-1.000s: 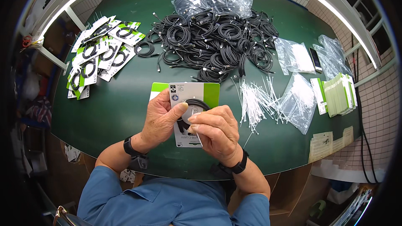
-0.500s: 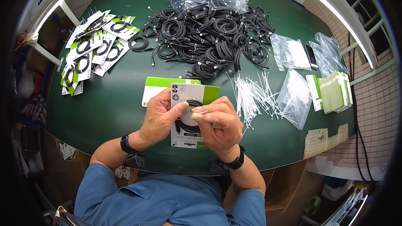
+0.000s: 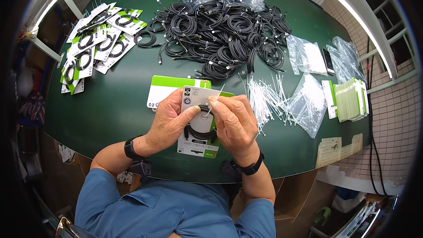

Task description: Packaging coiled cables into retail display cards and preparing them for shipping.

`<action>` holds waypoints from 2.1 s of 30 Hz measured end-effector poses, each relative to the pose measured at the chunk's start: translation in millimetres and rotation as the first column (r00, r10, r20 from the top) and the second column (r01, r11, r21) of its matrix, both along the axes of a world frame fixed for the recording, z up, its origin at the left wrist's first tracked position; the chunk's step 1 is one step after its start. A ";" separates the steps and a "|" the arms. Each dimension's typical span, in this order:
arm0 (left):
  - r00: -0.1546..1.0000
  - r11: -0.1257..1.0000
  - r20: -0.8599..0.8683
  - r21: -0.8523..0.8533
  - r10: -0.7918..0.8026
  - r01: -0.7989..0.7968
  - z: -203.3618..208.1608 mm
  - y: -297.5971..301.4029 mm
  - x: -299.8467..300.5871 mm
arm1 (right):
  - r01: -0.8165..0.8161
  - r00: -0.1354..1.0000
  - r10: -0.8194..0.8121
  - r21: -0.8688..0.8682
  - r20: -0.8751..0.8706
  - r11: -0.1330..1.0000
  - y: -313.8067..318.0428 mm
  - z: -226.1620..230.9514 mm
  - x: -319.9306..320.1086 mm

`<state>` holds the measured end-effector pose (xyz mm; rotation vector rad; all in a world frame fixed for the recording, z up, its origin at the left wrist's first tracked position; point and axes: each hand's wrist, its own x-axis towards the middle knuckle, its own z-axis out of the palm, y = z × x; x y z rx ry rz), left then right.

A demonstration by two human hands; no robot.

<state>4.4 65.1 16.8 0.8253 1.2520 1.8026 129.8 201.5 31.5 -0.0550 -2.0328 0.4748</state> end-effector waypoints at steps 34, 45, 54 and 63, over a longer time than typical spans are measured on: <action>0.997 1.000 -0.068 -0.001 0.026 -0.026 2.7 -2.2 -0.8 | -0.073 0.997 0.075 0.116 -0.010 0.991 -4.3 -9.9 10.4; 0.966 0.997 -0.250 -0.002 0.070 -0.072 -6.1 -1.3 2.8 | -0.066 0.997 0.065 0.025 0.045 0.997 1.2 -6.3 6.8; 0.977 0.998 -0.206 -0.010 0.059 -0.062 -8.2 -3.0 -0.9 | -0.087 0.989 0.072 0.117 0.128 0.989 0.5 2.6 6.8; 0.959 0.998 -0.279 -0.024 0.042 -0.051 -5.2 -4.0 -1.8 | -0.098 0.982 0.088 0.054 0.169 0.994 2.4 7.8 6.9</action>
